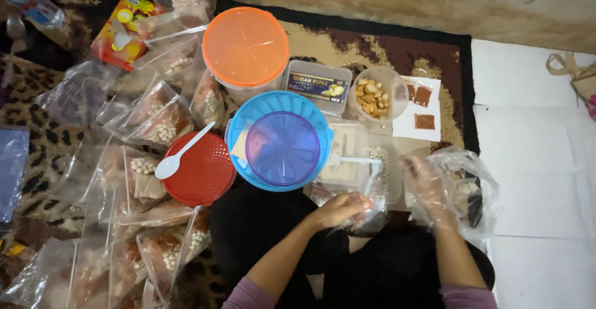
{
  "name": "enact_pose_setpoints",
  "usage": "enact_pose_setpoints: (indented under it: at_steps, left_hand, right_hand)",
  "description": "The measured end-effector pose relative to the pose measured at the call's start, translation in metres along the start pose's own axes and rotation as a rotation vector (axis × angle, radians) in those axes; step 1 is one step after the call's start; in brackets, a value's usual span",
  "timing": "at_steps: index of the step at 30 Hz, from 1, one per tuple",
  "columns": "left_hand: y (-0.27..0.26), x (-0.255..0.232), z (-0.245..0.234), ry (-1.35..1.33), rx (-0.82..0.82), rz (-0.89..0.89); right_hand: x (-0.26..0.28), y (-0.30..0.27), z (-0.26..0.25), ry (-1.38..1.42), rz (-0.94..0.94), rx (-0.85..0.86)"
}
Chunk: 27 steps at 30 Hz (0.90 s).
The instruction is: A person sitting on the floor is using a spoon to scoop small snacks from a bowl into small plastic bags and then sealing them.
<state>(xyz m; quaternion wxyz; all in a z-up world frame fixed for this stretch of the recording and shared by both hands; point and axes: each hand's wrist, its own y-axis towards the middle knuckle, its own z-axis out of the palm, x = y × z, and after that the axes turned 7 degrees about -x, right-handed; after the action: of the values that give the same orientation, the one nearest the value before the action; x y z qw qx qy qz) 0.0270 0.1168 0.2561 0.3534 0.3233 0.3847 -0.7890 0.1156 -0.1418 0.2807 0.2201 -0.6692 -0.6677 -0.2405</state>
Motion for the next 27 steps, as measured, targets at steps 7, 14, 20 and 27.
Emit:
enact_pose_setpoints:
  at_steps: [7,14,20,27]
  left_hand:
    - [0.002,-0.005,0.006,0.053,-0.026,-0.068]
    - [0.017,0.038,-0.006,0.003,-0.018,-0.067]
    - [0.015,0.026,-0.009,-0.059,0.068,-0.047]
    - [0.015,0.04,-0.013,-0.039,0.213,-0.226]
  right_hand:
    - [0.016,-0.004,0.045,0.338,0.358,0.117]
    - [-0.05,0.026,0.074,0.372,0.236,0.03]
    - [0.032,0.006,0.037,0.203,0.237,0.152]
    - [-0.074,0.019,0.088,0.222,0.245,0.099]
